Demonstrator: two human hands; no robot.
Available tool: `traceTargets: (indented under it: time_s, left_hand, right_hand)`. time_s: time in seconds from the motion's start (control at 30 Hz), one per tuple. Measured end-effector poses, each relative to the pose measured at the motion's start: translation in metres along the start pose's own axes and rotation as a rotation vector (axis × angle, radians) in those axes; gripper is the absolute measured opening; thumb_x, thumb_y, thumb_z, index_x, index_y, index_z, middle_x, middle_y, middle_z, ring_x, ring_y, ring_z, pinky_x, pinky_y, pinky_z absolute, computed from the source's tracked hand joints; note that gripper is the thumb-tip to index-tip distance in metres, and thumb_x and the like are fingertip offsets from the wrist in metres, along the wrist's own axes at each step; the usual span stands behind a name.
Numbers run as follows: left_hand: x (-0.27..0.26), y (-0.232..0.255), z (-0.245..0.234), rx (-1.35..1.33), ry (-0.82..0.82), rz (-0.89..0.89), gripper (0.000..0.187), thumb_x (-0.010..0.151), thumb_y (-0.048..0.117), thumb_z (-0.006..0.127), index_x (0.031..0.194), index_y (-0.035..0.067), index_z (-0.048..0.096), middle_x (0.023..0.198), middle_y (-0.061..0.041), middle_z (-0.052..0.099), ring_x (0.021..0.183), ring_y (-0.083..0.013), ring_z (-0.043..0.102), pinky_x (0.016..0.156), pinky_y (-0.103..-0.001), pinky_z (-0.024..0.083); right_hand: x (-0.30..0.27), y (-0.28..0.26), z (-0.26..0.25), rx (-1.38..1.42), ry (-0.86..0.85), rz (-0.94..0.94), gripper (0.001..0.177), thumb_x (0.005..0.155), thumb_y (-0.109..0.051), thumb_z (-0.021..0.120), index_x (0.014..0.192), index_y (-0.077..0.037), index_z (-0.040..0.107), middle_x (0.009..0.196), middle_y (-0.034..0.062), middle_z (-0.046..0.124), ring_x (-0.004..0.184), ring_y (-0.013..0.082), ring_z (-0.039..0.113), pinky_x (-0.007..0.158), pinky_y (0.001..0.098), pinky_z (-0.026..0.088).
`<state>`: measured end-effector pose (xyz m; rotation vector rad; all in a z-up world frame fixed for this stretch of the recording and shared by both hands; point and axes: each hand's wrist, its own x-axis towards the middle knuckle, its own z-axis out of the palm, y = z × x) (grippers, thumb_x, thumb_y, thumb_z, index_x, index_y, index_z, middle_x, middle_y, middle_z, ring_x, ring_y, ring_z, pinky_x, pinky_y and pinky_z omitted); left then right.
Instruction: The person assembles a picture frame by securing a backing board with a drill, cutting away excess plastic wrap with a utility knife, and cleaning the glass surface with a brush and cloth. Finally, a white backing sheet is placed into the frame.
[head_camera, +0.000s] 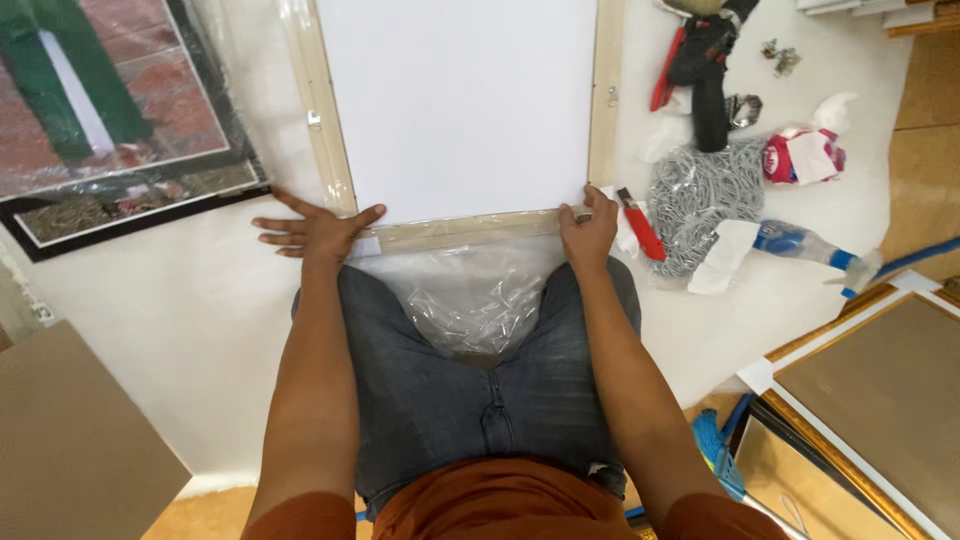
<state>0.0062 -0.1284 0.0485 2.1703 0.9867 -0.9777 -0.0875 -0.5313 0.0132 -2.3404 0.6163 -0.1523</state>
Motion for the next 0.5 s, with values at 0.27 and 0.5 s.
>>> traceTargets:
  time_s: [0.27, 0.5]
  left_hand:
    - [0.004, -0.003, 0.002, 0.044, 0.022, 0.004, 0.175, 0.056, 0.08, 0.087, 0.154, 0.008, -0.039, 0.145, -0.046, -0.045, 0.137, -0.0657, -0.039, 0.115, -0.079, -0.011]
    - [0.01, -0.009, 0.006, 0.017, 0.045, 0.0, 0.176, 0.054, 0.08, 0.088, 0.153, 0.011, -0.039, 0.147, -0.044, -0.045, 0.14, -0.0629, -0.038, 0.115, -0.079, -0.01]
  right_hand:
    - [0.011, 0.014, 0.001, -0.078, 0.103, 0.195, 0.063, 0.075, -0.031, 0.094, 0.114, -0.001, 0.056, 0.107, 0.0159, 0.055, 0.094, 0.0278, 0.055, 0.087, 0.041, 0.048]
    - [0.016, -0.011, -0.004, -0.107, 0.002, 0.201, 0.103, 0.068, -0.044, 0.101, 0.133, 0.001, 0.035, 0.13, 0.0311, 0.036, 0.117, 0.0441, 0.047, 0.097, 0.0468, 0.045]
